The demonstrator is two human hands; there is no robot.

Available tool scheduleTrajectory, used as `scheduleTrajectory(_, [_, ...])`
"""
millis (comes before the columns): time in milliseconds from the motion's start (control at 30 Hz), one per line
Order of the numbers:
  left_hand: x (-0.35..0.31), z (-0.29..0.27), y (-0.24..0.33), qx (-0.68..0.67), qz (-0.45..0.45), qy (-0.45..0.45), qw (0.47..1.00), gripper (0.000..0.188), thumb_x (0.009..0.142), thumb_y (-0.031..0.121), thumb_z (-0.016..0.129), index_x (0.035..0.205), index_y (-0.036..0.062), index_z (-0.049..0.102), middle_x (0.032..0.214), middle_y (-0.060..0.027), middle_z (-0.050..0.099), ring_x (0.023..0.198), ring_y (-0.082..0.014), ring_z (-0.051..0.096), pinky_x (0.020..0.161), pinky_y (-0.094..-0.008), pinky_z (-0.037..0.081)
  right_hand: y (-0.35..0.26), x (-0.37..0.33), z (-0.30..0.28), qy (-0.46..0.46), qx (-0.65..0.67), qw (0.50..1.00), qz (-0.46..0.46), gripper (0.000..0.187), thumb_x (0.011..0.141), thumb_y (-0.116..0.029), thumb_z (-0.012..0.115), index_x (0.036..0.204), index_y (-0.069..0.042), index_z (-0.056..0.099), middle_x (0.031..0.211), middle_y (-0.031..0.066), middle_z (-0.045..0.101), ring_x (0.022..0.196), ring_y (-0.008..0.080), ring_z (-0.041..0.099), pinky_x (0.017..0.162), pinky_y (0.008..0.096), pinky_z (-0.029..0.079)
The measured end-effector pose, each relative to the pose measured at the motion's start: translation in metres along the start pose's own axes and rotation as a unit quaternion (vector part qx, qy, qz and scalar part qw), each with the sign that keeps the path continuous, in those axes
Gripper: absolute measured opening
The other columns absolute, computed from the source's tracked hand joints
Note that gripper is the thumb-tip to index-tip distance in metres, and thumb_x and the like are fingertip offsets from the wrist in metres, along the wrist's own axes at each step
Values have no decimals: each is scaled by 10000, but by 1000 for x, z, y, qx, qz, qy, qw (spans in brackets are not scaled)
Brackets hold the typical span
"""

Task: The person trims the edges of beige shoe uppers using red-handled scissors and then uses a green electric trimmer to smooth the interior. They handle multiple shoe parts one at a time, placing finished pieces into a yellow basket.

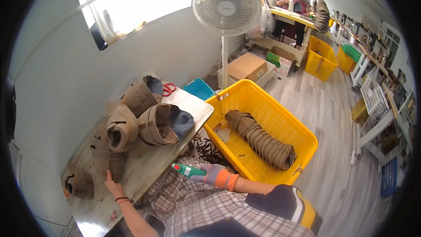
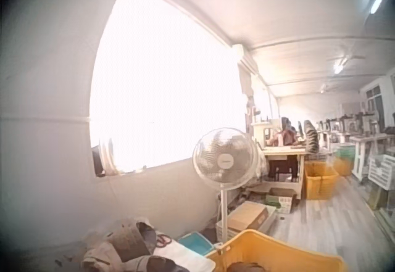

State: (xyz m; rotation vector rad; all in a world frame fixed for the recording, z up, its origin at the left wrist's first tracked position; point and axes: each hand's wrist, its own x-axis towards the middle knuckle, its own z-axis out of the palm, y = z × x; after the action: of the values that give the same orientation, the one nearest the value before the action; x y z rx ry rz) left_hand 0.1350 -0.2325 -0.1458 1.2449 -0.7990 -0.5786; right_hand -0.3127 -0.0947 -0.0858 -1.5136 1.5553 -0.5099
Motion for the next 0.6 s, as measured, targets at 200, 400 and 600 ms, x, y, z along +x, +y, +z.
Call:
scheduleTrajectory(200, [-2, -5, 25, -35, -1, -8, 999, 272, 805, 80, 701, 1001, -90, 620, 989, -94, 627, 853, -167, 558, 788, -293, 452, -10, -6, -1, -13, -14, 1000, -5, 695, 736, -670, 602, 1013, -33, 632, 773, 174, 643, 724, 293, 638, 674, 371, 488])
scheduleTrajectory(400, [-11, -13, 62, 175, 118, -29, 977, 288, 813, 88, 690, 984, -128, 605, 981, -107, 649, 849, -191, 583, 799, -300, 453, -20, -6, -9, -7, 4, 1000, -29, 672, 749, -652, 602, 1037, -46, 635, 795, 166, 653, 741, 289, 641, 689, 371, 490])
scheduleTrajectory(600, [-4, -22, 87, 89, 120, 9, 989, 322, 803, 91, 694, 1030, -121, 606, 995, -112, 645, 859, -178, 579, 797, -305, 464, -23, -1, -13, -6, -3, 1000, -30, 633, 746, -622, 631, 1018, -51, 635, 792, 156, 654, 733, 266, 636, 683, 370, 486])
